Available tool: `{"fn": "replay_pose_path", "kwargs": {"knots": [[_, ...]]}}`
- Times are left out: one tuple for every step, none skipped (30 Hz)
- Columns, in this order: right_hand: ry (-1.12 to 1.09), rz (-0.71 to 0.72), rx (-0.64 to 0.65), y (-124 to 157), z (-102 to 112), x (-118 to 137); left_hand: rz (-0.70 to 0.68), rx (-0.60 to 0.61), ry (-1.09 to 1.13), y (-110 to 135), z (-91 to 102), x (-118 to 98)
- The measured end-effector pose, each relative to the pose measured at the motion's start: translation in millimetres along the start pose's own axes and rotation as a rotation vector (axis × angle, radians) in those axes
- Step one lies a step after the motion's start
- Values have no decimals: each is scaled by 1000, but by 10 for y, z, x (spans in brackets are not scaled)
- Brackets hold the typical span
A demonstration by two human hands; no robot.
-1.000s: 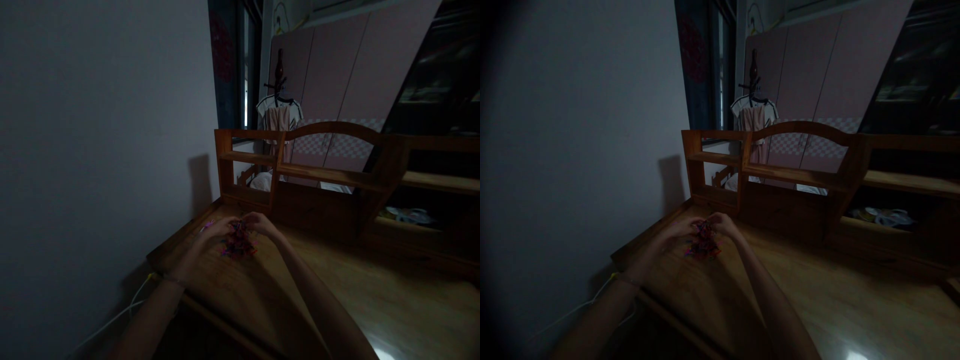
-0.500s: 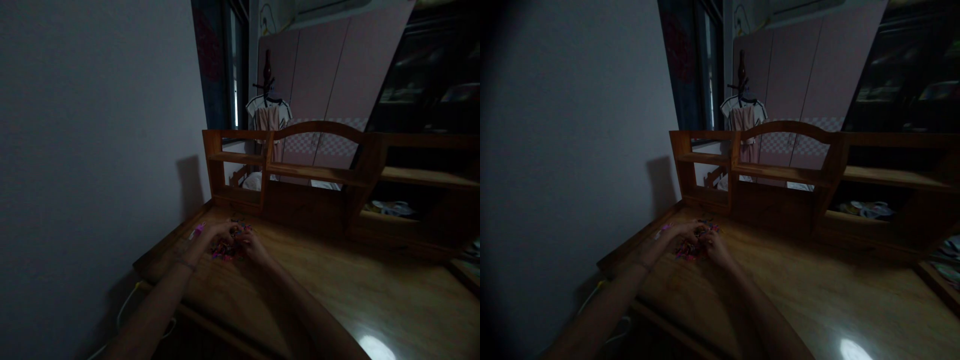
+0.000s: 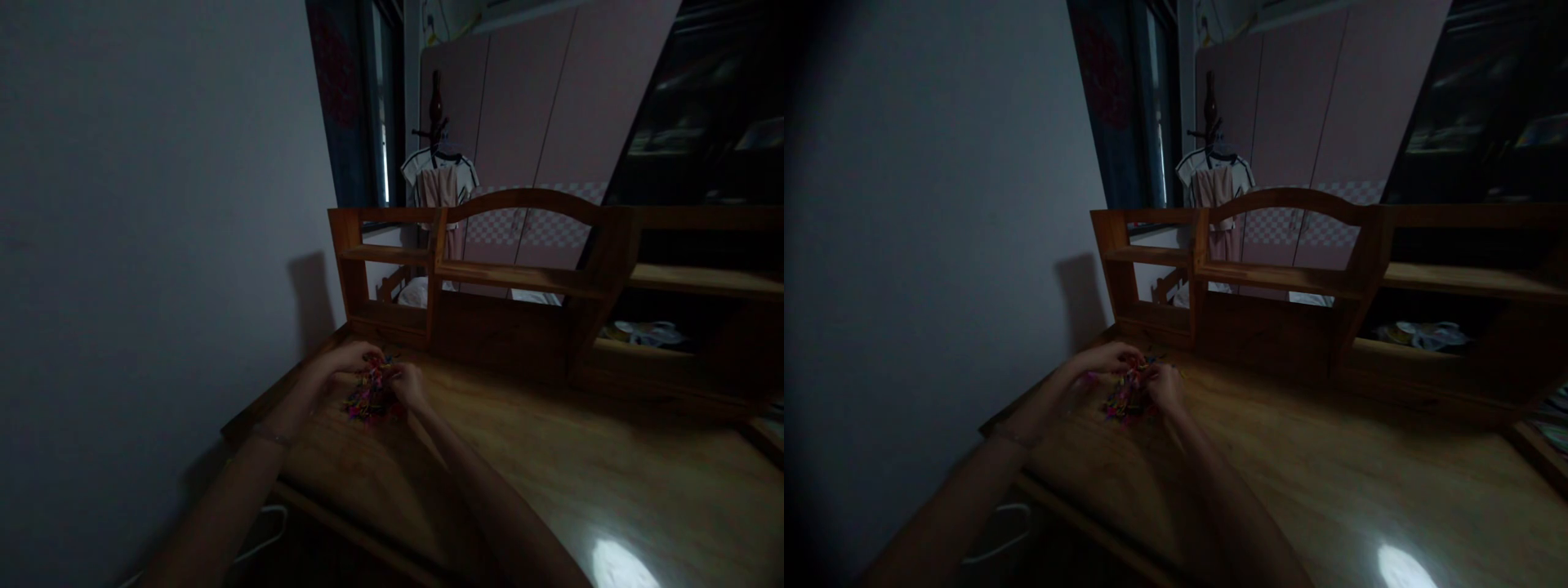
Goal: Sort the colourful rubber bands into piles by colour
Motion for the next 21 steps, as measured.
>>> {"fn": "replay_pose_path", "kwargs": {"knots": [[-10,-8,2,-13,11,-12,-4,18,2,21,6,-16],[-21,-17,1,-21,29,-29,-8,36,4,42,5,-25],[-32,-26,-5,-26,55,-53,-9,53,6,62,-4,-27],[-42,-36,-15,-27,90,-83,-7,68,7,80,-22,-20],[-53,-45,-28,-23,134,-119,-2,79,6,97,-48,-6],[-62,-53,-44,-17,186,-161,7,86,3,111,-85,16],[-71,-59,-63,-7,245,-206,22,85,-3,121,-133,41],[-80,-63,-85,5,308,-255,41,69,-15,124,-187,65],[-88,-67,-110,19,374,-305,57,36,-33,119,-247,84],[-96,-70,-138,36,439,-355,66,-11,-54,104,-310,91],[-104,-75,-171,57,501,-405,61,-58,-77,77,-379,83],[-111,-82,-207,82,557,-452,45,-97,-102,39,-452,62],[-118,-91,-247,111,607,-497,26,-117,-135,-10,-531,33],[-123,-100,-290,144,649,-538,9,-116,-172,-68,-609,4],[-128,-109,-334,182,682,-574,-1,-99,-208,-131,-683,-20],[-132,-115,-375,221,708,-605,0,-78,-244,-193,-743,-33],[-137,-116,-412,260,725,-632,8,-57,-273,-249,-787,-33],[-142,-113,-445,298,737,-655,21,-42,-293,-295,-810,-22],[-147,-108,-475,332,744,-677,34,-27,-303,-329,-814,1],[-152,-102,-502,363,749,-698,50,-12,-308,-348,-800,34],[-156,-96,-527,389,753,-720,68,5,-316,-354,-767,74]]}}
Point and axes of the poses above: each hand's wrist, its own y-axis away from the middle knuckle, its own z-axis out of the back of the hand, x = y × z, the point moved 4 cm from there along -y, towards the middle knuckle
